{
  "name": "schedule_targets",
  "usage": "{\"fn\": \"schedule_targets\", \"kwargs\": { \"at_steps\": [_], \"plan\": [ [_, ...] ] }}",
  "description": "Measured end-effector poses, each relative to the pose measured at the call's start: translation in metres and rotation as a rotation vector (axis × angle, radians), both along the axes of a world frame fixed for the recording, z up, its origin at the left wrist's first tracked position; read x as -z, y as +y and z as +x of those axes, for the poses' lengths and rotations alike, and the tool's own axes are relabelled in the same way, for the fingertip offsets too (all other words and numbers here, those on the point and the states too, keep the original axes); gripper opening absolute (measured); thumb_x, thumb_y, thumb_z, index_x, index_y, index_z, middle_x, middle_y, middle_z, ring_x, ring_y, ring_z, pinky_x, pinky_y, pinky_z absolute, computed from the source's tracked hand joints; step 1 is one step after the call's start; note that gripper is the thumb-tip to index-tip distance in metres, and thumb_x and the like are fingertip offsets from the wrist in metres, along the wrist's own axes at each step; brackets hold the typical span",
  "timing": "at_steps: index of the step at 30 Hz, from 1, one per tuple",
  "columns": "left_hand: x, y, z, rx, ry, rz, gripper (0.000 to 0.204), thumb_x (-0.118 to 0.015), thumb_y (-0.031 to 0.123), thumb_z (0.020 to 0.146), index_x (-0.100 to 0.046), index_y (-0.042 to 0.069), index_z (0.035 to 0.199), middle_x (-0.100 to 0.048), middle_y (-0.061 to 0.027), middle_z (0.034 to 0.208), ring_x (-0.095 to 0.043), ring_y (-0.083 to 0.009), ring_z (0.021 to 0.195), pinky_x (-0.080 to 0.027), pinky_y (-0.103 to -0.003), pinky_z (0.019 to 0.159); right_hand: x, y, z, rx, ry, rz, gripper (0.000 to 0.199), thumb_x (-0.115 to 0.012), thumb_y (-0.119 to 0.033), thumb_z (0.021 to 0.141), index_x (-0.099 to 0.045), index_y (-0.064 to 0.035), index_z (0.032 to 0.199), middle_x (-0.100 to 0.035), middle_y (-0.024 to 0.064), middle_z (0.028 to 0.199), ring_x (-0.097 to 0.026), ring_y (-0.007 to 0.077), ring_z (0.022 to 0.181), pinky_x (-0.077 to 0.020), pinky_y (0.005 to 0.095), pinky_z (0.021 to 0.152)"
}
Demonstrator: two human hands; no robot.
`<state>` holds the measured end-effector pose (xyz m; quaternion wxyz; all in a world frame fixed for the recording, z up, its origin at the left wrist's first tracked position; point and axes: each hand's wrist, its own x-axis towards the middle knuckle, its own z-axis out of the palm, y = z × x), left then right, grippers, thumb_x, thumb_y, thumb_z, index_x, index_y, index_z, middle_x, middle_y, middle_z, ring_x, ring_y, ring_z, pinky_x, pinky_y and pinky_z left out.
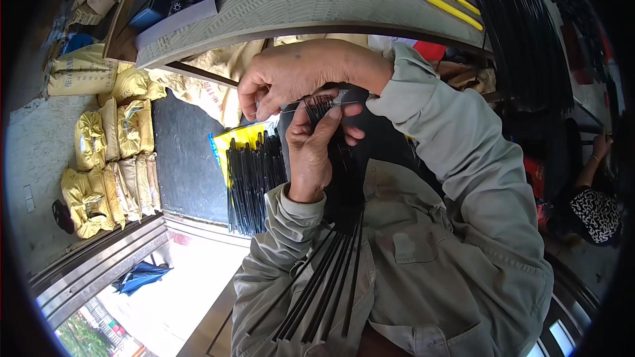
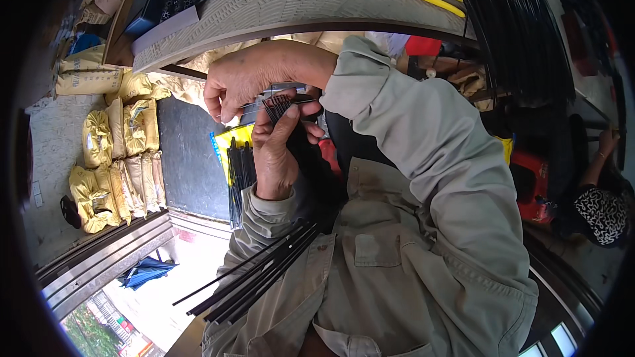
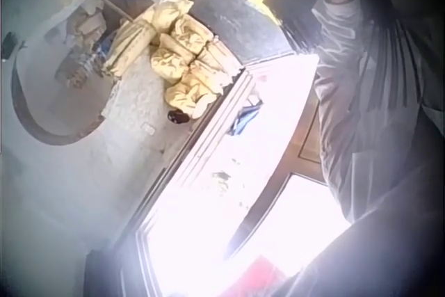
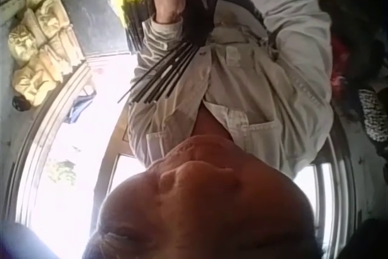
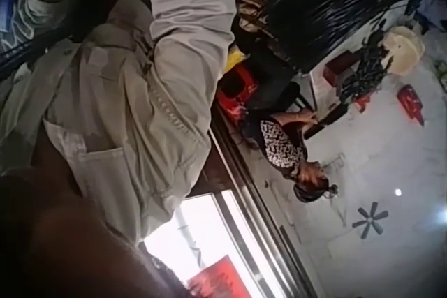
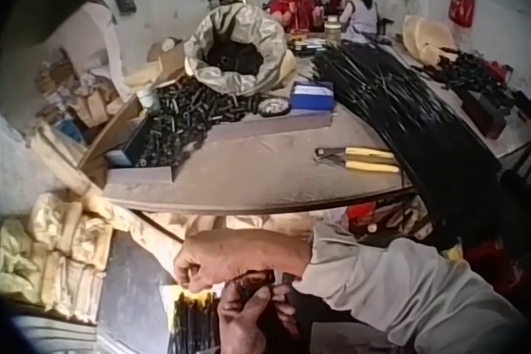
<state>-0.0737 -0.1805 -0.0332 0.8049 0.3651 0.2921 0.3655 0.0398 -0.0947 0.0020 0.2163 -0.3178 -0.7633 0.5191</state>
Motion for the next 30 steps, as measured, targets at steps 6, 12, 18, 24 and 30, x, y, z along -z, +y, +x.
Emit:
{"fn": "schedule_targets", "kwargs": {
  "at_steps": [6, 12, 18, 24, 30],
  "plan": [
    [0.002, -0.001, 0.002, -0.021, 0.019, -0.031, 0.022, -0.055, 0.012, 0.086, -0.051, 0.002, 0.106, -0.064, -0.0160, 0.087, -0.061, -0.0176, 0.058, -0.047, -0.023, 0.050, -0.026, -0.012, 0.004, 0.102, -0.226, 0.048, 0.021, -0.059, -0.019, 0.078, -0.060, -0.0022, 0.091, -0.062, 0.0032, 0.074, -0.056, 0.0134, 0.065, -0.0451, 0.0280, 0.058],
    [0.007, -0.002, 0.003, -0.010, 0.019, -0.012, 0.022, -0.055, 0.012, 0.086, -0.051, 0.001, 0.105, -0.064, -0.0172, 0.086, -0.061, -0.0189, 0.058, -0.046, -0.024, 0.049, -0.029, -0.017, 0.003, 0.178, -0.557, 0.247, 0.019, -0.058, -0.021, 0.075, -0.060, -0.0056, 0.087, -0.060, 0.0040, 0.072, -0.055, 0.0172, 0.062, -0.0439, 0.0307, 0.057],
    [0.003, -0.002, 0.007, -0.001, 0.027, -0.027, 0.021, -0.055, 0.012, 0.086, -0.052, 0.001, 0.103, -0.064, -0.0172, 0.084, -0.060, -0.0192, 0.057, -0.046, -0.024, 0.049, -0.014, -0.019, 0.009, 0.242, -0.250, 0.236, 0.017, -0.059, -0.019, 0.073, -0.058, -0.0053, 0.083, -0.058, 0.0054, 0.067, -0.053, 0.0206, 0.058, -0.0432, 0.0341, 0.055],
    [0.004, -0.002, 0.007, -0.008, 0.035, -0.023, 0.018, -0.056, 0.012, 0.086, -0.053, 0.002, 0.101, -0.064, -0.0152, 0.080, -0.060, -0.0188, 0.056, -0.046, -0.024, 0.048, -0.015, -0.022, 0.008, 0.244, -0.281, 0.230, 0.016, -0.059, -0.019, 0.072, -0.058, -0.0065, 0.082, -0.057, 0.0054, 0.065, -0.053, 0.0211, 0.056, -0.0424, 0.0346, 0.054],
    [0.008, -0.002, 0.007, 0.000, 0.041, -0.013, 0.017, -0.057, 0.012, 0.085, -0.054, 0.003, 0.100, -0.063, -0.0134, 0.077, -0.060, -0.0186, 0.056, -0.046, -0.024, 0.048, -0.010, -0.020, 0.008, 0.233, -0.176, 0.412, 0.017, -0.059, -0.018, 0.071, -0.060, -0.0065, 0.082, -0.059, 0.0045, 0.065, -0.055, 0.0184, 0.058, -0.0428, 0.0334, 0.054]
  ]
}}
